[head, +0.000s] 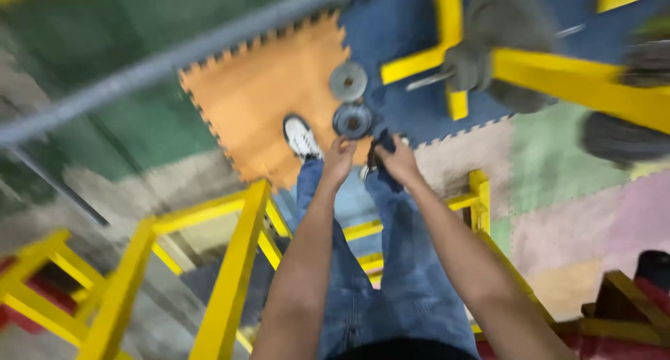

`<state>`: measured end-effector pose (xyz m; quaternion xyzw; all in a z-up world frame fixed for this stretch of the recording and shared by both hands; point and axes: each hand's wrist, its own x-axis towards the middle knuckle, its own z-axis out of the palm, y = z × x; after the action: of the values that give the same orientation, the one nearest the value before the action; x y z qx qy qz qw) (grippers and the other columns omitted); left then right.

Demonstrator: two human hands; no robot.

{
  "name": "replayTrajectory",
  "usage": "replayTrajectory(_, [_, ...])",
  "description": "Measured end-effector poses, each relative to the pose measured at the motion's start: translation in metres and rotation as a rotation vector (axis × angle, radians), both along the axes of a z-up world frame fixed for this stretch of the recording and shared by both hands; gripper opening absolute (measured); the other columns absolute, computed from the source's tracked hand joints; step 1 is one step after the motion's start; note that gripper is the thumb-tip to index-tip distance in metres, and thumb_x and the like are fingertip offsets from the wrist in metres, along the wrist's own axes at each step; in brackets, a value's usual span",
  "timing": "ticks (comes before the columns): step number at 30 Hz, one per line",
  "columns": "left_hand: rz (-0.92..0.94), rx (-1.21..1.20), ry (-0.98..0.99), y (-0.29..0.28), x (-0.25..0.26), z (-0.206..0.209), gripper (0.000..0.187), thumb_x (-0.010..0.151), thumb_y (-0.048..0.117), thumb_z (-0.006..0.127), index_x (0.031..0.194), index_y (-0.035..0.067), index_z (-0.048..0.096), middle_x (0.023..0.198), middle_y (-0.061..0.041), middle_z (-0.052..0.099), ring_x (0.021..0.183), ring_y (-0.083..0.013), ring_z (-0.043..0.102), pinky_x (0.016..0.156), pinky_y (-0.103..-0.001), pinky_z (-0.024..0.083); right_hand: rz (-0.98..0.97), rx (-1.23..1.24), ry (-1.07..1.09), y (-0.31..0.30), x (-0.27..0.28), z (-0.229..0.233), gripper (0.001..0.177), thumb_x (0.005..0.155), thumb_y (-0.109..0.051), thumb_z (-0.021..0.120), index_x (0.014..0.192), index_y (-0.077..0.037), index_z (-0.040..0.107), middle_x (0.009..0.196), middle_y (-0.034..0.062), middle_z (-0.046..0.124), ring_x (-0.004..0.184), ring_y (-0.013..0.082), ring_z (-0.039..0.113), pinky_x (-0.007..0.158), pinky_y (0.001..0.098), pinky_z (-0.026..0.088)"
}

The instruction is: Removing weight plates from a storage rack and wiping them down with a spray cleaner and cloth on a gym bench.

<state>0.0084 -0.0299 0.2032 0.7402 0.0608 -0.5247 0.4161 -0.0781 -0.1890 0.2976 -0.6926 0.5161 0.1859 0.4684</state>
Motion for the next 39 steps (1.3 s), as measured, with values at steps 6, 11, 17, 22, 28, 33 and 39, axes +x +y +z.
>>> replayTrajectory(6, [0.022,-0.045,0.191,-0.032,0.056,0.171,0.063,0.091,0.041,0.067,0.146,0.015,0.051,0.116,-0.003,0.062,0.095,-0.0201,0.063,0.076,-0.037,0.048,-0.124,0.174,-0.048,-0.028,0.026,0.202,0.043,0.088,-0.028,0.07,0.123,-0.005,0.067,0.103,0.0193,0.079,0.095,0.0318,0.078,0.084,0.04,0.059])
replayTrajectory(11, [0.002,-0.196,0.154,-0.07,0.077,0.293,0.064,0.091,0.043,0.066,0.148,0.018,0.05,0.119,-0.002,0.065,0.1,-0.015,0.064,0.083,-0.034,0.048,-0.074,-0.068,-0.223,-0.048,0.008,0.305,0.041,0.09,-0.027,0.071,0.123,-0.005,0.065,0.1,0.0179,0.075,0.093,0.0294,0.075,0.081,0.0393,0.057])
replayTrajectory(17, [-0.129,-0.524,0.115,-0.145,0.072,0.445,0.064,0.096,0.041,0.063,0.152,0.015,0.048,0.132,-0.006,0.064,0.111,-0.018,0.062,0.095,-0.035,0.046,-0.197,-0.248,-0.449,-0.065,-0.04,0.399,0.028,0.098,-0.025,0.066,0.115,-0.003,0.068,0.093,0.0155,0.074,0.087,0.029,0.072,0.079,0.0392,0.057])
replayTrajectory(22, [-0.331,-0.767,0.134,-0.216,0.051,0.547,0.069,0.097,0.043,0.063,0.156,0.014,0.042,0.147,-0.011,0.059,0.124,-0.02,0.059,0.106,-0.037,0.043,-0.67,-0.208,-0.094,-0.084,-0.049,0.522,0.038,0.092,-0.027,0.071,0.123,-0.008,0.062,0.08,0.0107,0.071,0.068,0.0303,0.072,0.065,0.0421,0.057])
replayTrajectory(28, [-0.559,-0.932,-0.056,-0.275,0.024,0.6,0.087,0.101,0.043,0.065,0.168,0.013,0.018,0.162,-0.015,0.036,0.124,-0.0236,0.05,0.115,-0.043,0.041,-0.586,-0.872,-0.357,-0.087,-0.135,0.471,0.052,0.084,-0.009,0.076,0.129,0.001,0.052,0.092,0.0168,0.066,0.08,0.03,0.067,0.072,0.0422,0.053])
replayTrajectory(33, [-0.56,-0.907,0.006,-0.298,0.009,0.609,0.087,0.103,0.046,0.059,0.167,0.01,0.014,0.167,-0.014,0.033,0.141,-0.0245,0.045,0.118,-0.037,0.037,-0.57,-1.016,-0.392,-0.087,-0.136,0.49,0.056,0.088,-0.014,0.086,0.133,-0.002,0.053,0.101,0.0193,0.065,0.083,0.0332,0.063,0.077,0.0437,0.054])
replayTrajectory(39, [-0.408,-0.916,-0.12,-0.302,-0.008,0.608,0.081,0.106,0.043,0.063,0.165,0.004,0.022,0.164,-0.015,0.04,0.144,-0.021,0.046,0.12,-0.035,0.036,-0.598,-1.006,-0.404,-0.079,-0.114,0.515,0.063,0.084,-0.011,0.084,0.136,0.001,0.052,0.109,0.0215,0.066,0.089,0.0328,0.067,0.079,0.0424,0.054])
